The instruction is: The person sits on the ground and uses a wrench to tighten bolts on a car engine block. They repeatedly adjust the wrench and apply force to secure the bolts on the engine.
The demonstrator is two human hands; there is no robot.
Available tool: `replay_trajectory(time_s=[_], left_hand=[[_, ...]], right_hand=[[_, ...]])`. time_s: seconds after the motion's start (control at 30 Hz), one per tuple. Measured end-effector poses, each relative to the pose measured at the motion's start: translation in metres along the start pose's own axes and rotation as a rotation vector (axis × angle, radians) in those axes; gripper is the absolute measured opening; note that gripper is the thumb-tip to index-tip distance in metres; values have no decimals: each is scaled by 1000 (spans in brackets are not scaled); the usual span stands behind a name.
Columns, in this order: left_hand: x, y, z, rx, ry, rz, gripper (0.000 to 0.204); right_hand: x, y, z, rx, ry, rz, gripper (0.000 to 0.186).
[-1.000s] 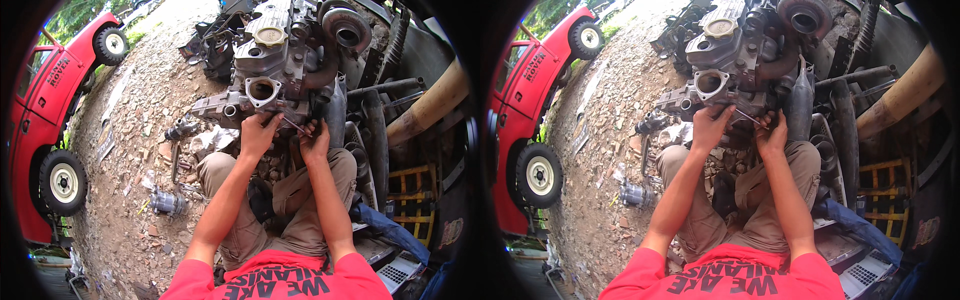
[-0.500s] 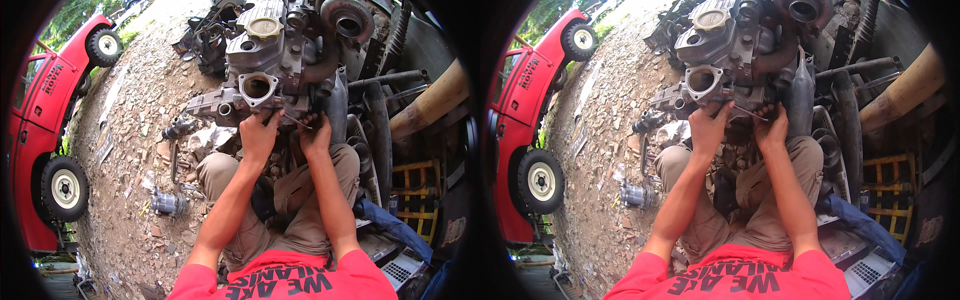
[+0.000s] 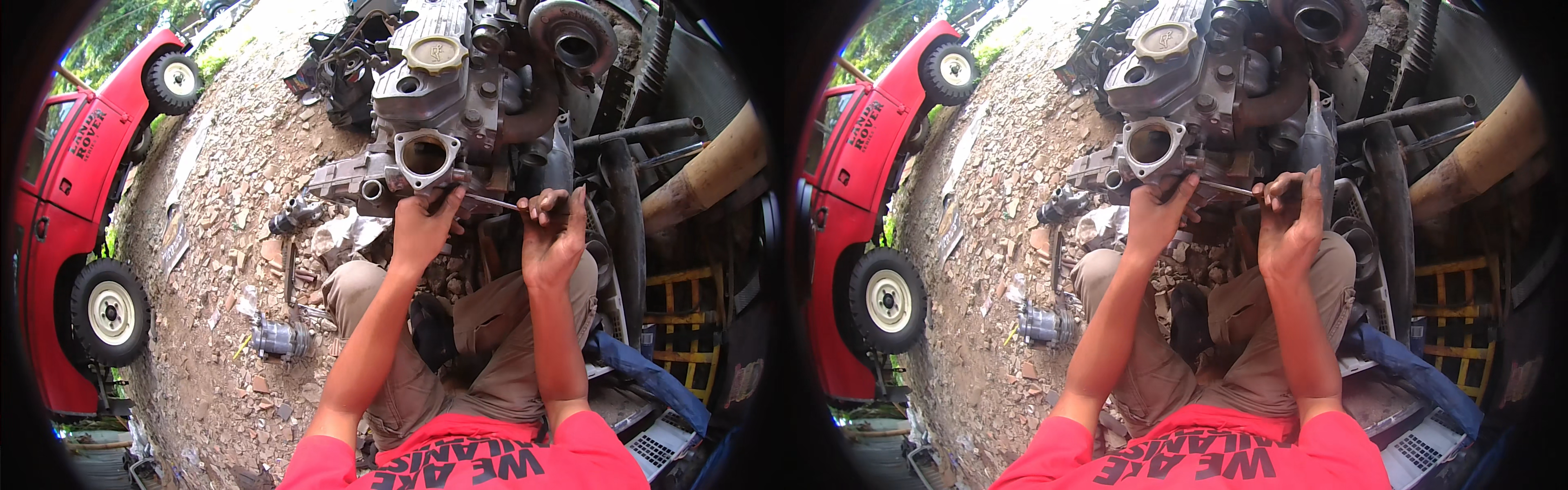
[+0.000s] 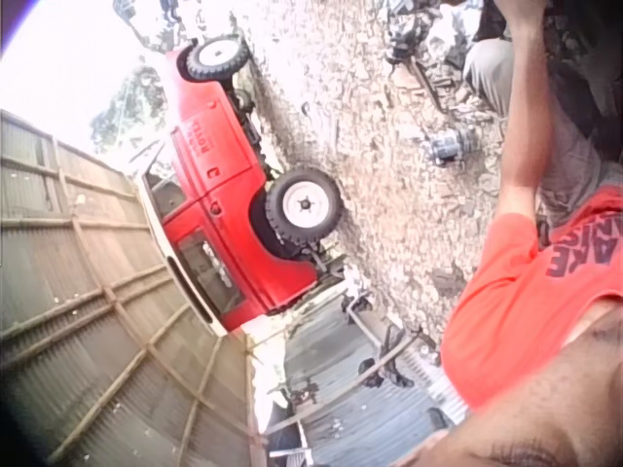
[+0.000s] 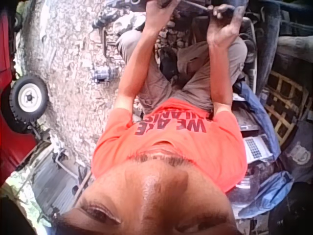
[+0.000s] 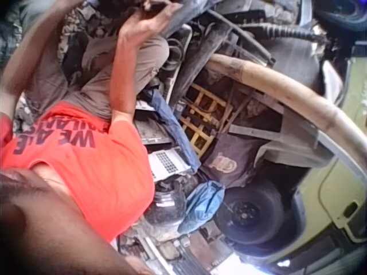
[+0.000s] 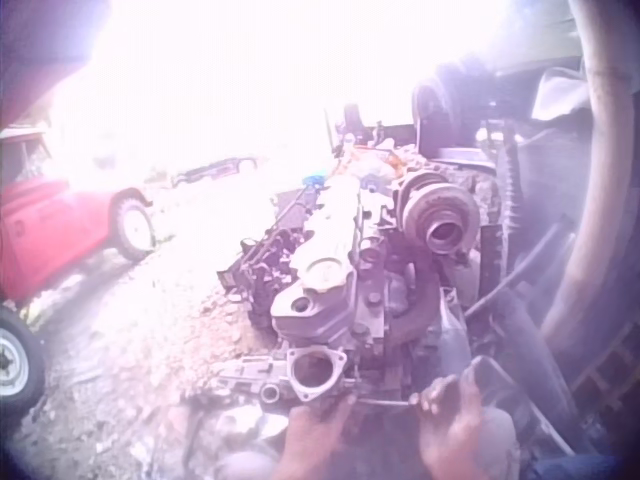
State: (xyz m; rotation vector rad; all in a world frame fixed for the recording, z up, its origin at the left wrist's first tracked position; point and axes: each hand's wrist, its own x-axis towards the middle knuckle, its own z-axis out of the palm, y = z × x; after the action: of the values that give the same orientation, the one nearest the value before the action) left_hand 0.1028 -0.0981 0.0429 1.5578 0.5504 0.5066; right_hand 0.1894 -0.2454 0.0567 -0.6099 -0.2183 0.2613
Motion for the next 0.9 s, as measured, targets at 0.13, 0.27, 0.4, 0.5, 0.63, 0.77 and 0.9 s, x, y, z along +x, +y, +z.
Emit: replay_trajectory(time_s=[0.13,0.27,0.4,0.5,0.63,0.77,0.9], left_hand=[[3,-4,0,-50,-9,53,26],[1,-5,-2,-6,-42,17,24],[-2,1,0,22,-33,-19,25],[-3,2,1,44,17,-14,27],[1,-2,2,166,128,36,26],[-2,5,8,131,156,96,23],[-1,4,14,136,165,153,21]], right_hand=[[9,5,-14,19,-25,72,37],[9,11,-26,105,55,174,38],[16,23,-39,239,214,296,35],[19,34,-51,367,311,412,30],[12,48,-52,309,308,418,28],[16,60,-57,271,328,390,26],[16,67,-62,190,323,392,26]])
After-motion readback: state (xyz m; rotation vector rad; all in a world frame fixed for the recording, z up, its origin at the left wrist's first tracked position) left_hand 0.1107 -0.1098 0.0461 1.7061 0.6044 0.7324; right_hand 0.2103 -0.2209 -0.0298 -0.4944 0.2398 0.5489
